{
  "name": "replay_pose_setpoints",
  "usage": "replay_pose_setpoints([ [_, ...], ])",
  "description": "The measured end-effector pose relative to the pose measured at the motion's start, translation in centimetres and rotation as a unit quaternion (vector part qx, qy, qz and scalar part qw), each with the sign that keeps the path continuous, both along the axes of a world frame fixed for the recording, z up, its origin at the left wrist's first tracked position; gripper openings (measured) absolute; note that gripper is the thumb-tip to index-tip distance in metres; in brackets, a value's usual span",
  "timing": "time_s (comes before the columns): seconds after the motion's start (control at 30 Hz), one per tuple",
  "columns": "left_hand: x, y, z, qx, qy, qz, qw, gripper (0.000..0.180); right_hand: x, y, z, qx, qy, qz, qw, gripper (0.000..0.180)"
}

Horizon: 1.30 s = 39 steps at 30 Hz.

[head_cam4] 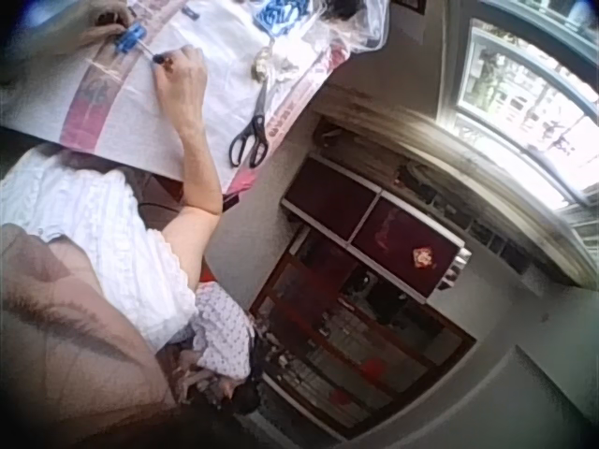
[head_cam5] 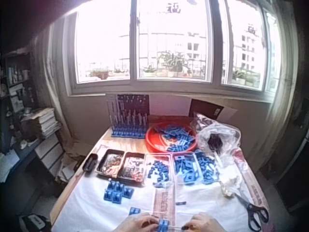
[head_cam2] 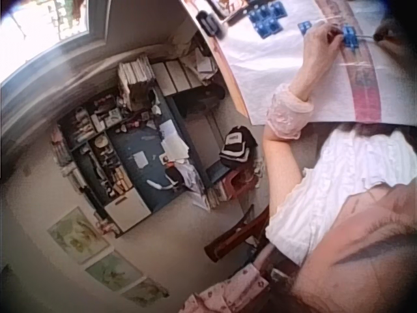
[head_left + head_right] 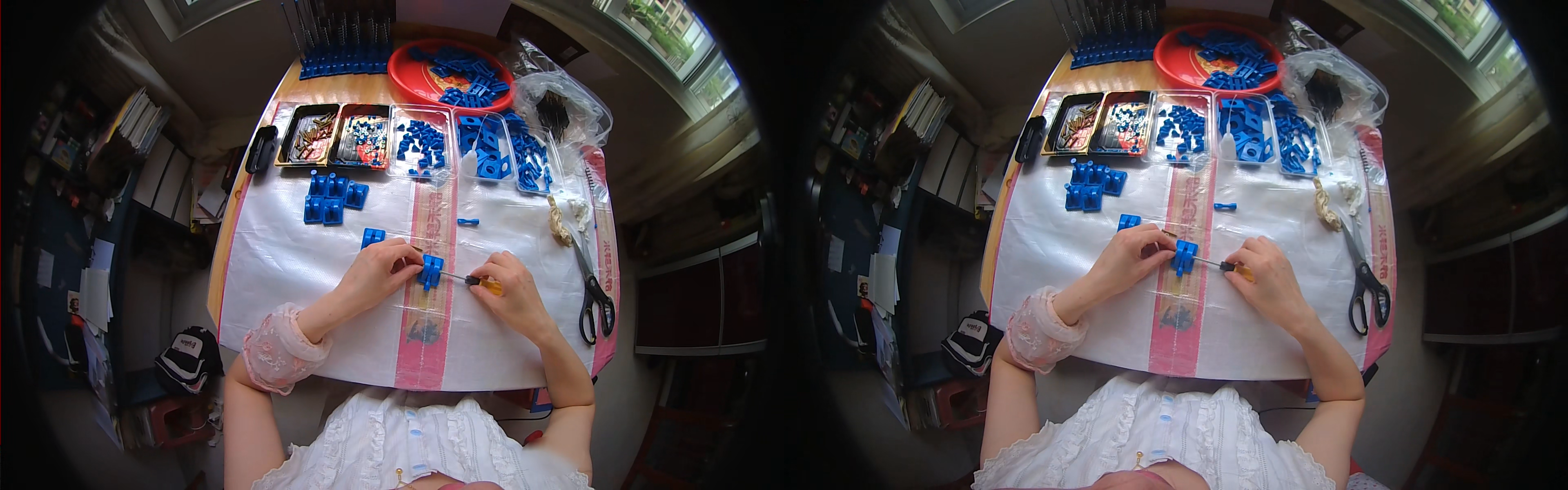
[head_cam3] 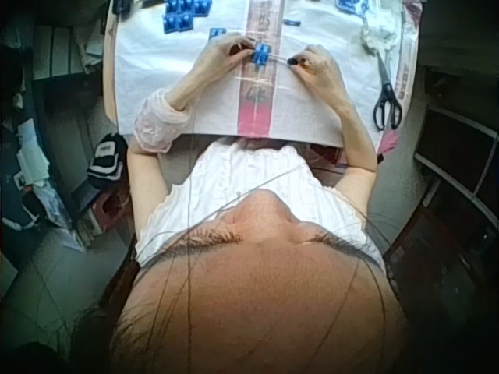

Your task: Assembling blue plastic fixture components using a screwdriver.

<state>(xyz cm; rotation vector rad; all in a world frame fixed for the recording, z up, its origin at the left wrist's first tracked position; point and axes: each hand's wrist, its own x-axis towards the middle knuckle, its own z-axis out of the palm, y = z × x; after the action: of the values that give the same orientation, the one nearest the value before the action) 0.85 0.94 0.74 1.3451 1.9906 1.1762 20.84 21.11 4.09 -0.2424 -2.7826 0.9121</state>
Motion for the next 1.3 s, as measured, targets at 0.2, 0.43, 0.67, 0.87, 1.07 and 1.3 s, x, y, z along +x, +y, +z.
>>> replay_pose_setpoints([
  [0.2,0.0,0.0,0.0,-0.003,-0.001,-0.002,1.0,0.014,0.5,0.6,0.3,-0.066,-0.04,-0.024,0.997,0.024],
  [0.43,0.0,-0.1,0.1,-0.007,0.001,-0.002,1.0,0.014,1.5,1.7,2.1,0.027,-0.072,0.013,0.997,0.024],
  [0.67,-0.2,0.0,-0.1,-0.004,-0.011,-0.002,1.0,0.013,0.8,0.5,1.3,0.016,-0.064,-0.031,0.997,0.02],
  [0.87,-0.2,0.0,0.0,-0.007,-0.008,-0.003,1.0,0.013,0.6,0.4,1.1,-0.068,-0.074,-0.043,0.994,0.023],
  [1.07,-0.2,-0.1,-0.2,-0.008,-0.016,-0.002,1.0,0.013,1.3,1.8,1.6,-0.011,-0.077,-0.006,0.997,0.024],
  [1.3,-0.2,0.0,0.0,-0.001,-0.008,-0.002,1.0,0.013,0.8,0.4,1.3,0.015,-0.072,-0.04,0.996,0.021],
])
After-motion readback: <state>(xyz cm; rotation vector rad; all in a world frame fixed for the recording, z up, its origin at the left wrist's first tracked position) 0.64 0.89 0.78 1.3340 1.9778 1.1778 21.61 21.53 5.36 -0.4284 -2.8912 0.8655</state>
